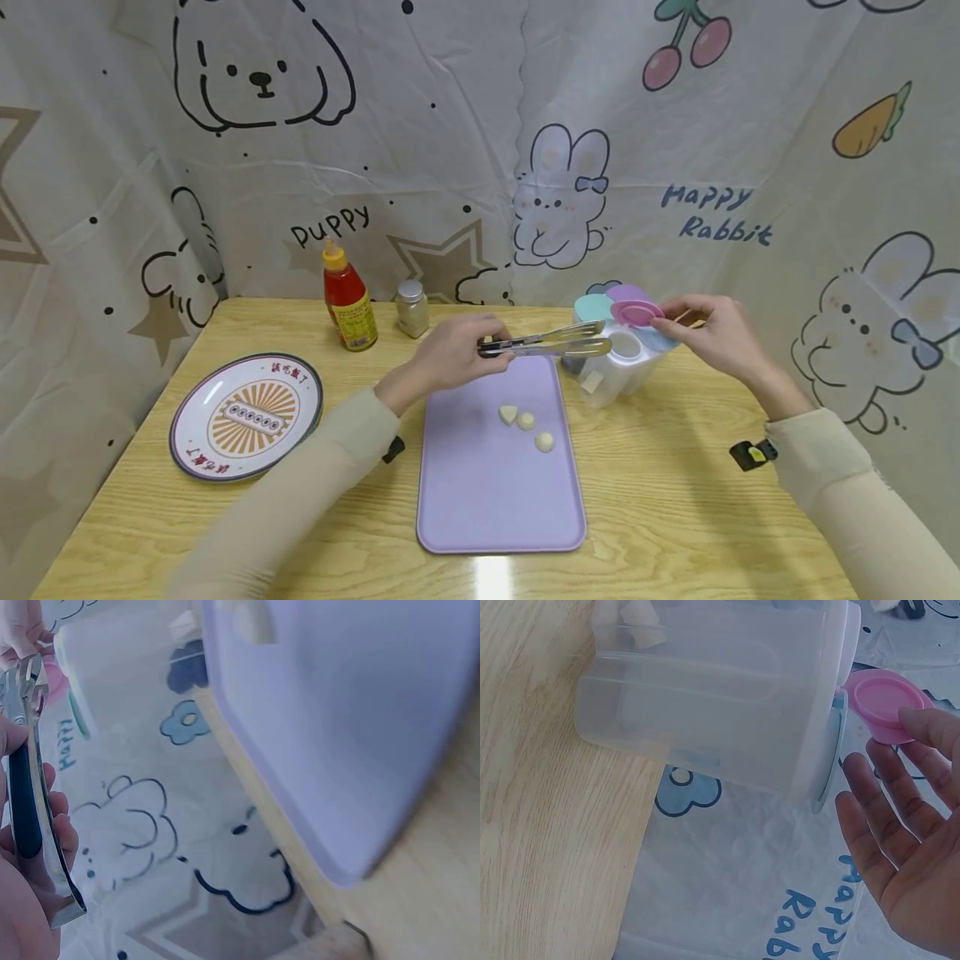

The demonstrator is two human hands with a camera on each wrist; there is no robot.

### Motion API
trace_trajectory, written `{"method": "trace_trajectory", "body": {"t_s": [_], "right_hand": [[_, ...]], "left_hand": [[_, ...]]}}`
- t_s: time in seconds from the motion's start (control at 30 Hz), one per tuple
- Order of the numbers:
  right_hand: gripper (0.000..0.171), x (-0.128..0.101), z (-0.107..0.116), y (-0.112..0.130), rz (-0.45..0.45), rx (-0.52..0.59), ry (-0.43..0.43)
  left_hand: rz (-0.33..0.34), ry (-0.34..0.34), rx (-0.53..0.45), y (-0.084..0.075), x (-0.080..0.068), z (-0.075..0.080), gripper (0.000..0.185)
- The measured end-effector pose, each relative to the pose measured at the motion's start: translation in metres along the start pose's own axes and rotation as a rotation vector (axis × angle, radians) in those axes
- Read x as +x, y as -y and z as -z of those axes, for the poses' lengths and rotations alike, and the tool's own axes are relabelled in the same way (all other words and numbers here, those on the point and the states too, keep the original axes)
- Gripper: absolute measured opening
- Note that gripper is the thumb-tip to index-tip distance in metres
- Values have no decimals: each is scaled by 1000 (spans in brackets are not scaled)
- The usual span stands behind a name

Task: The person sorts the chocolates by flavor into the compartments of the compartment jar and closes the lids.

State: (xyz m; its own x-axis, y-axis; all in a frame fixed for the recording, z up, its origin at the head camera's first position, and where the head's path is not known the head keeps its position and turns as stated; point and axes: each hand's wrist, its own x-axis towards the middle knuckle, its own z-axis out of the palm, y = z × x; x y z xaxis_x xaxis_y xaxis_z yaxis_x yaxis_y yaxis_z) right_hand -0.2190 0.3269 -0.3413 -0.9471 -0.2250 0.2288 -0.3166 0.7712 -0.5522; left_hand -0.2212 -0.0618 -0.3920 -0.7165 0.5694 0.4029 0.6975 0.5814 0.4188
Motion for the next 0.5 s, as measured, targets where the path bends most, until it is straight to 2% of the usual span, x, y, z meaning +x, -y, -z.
{"method": "trace_trajectory", "body": {"t_s": [0.1, 0.23, 0.5], "right_hand": [[23, 0, -1, 0, 8, 5, -2], [22, 0, -1, 0, 8, 3, -2], [21, 1, 0, 0, 13, 0, -6]], "left_hand": [[-14, 6, 14, -6, 13, -2, 13], [8, 34, 33, -11, 26, -5, 13], [2, 75, 62, -16, 40, -11, 14]]}}
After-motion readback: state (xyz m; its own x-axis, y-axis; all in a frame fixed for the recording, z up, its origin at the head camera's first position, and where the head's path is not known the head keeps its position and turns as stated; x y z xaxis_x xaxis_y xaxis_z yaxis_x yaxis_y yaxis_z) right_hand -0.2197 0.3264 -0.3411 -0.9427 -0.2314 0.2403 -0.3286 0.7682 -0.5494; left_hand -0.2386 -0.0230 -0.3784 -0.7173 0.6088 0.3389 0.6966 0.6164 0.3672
